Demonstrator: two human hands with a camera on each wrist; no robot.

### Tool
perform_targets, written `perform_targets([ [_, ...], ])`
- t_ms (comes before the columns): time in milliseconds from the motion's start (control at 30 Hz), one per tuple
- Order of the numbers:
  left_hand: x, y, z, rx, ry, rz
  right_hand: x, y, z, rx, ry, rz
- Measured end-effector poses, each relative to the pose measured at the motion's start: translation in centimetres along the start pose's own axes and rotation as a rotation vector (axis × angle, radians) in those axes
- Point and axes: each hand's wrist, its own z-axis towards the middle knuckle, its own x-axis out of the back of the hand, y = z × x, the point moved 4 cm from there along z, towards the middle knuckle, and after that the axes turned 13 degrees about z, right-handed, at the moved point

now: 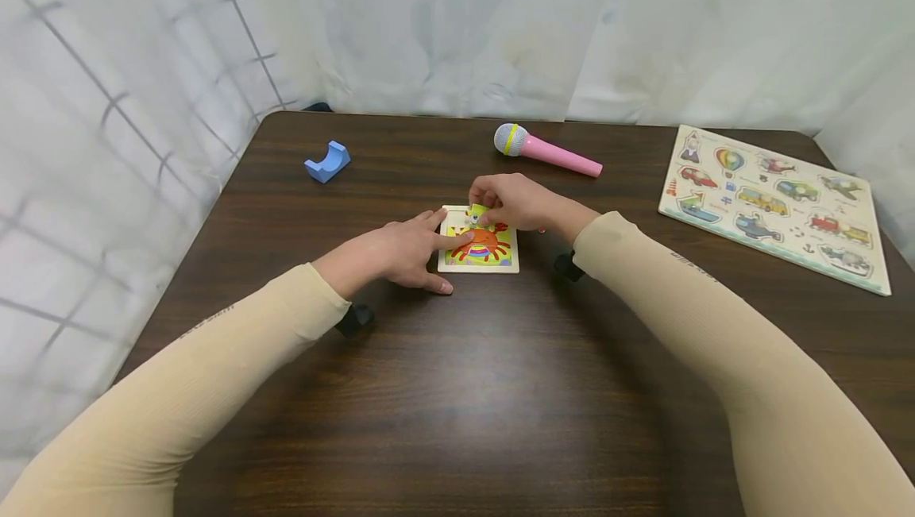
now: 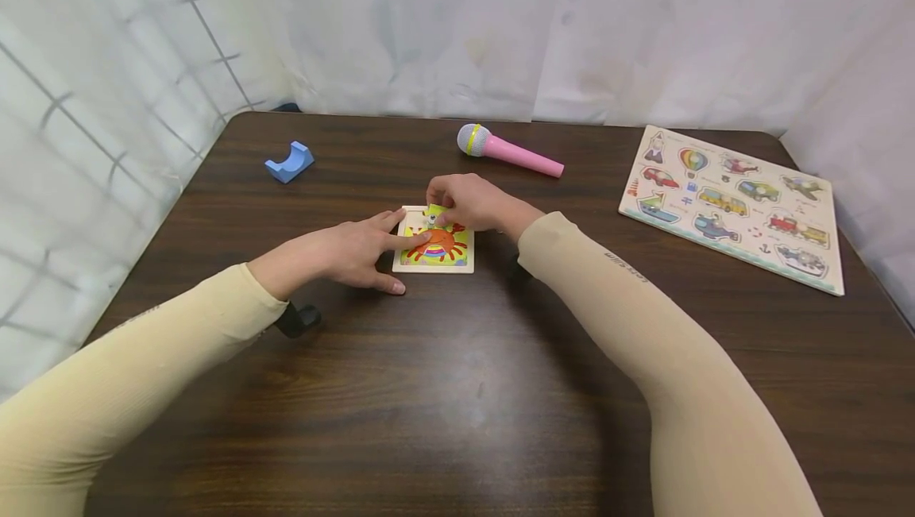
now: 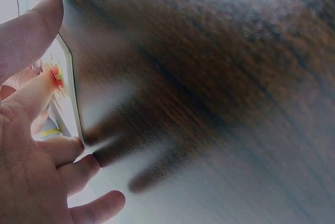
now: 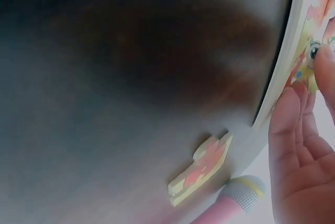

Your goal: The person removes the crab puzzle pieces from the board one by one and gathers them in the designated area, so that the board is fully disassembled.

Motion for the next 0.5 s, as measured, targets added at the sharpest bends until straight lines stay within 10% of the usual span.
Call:
perform_targets([
  [500, 0.0, 0.0, -0.1, 0.001, 0.008, -0.013, 1.8, 0.4, -1.6, 0.082, 0.034, 0.039],
])
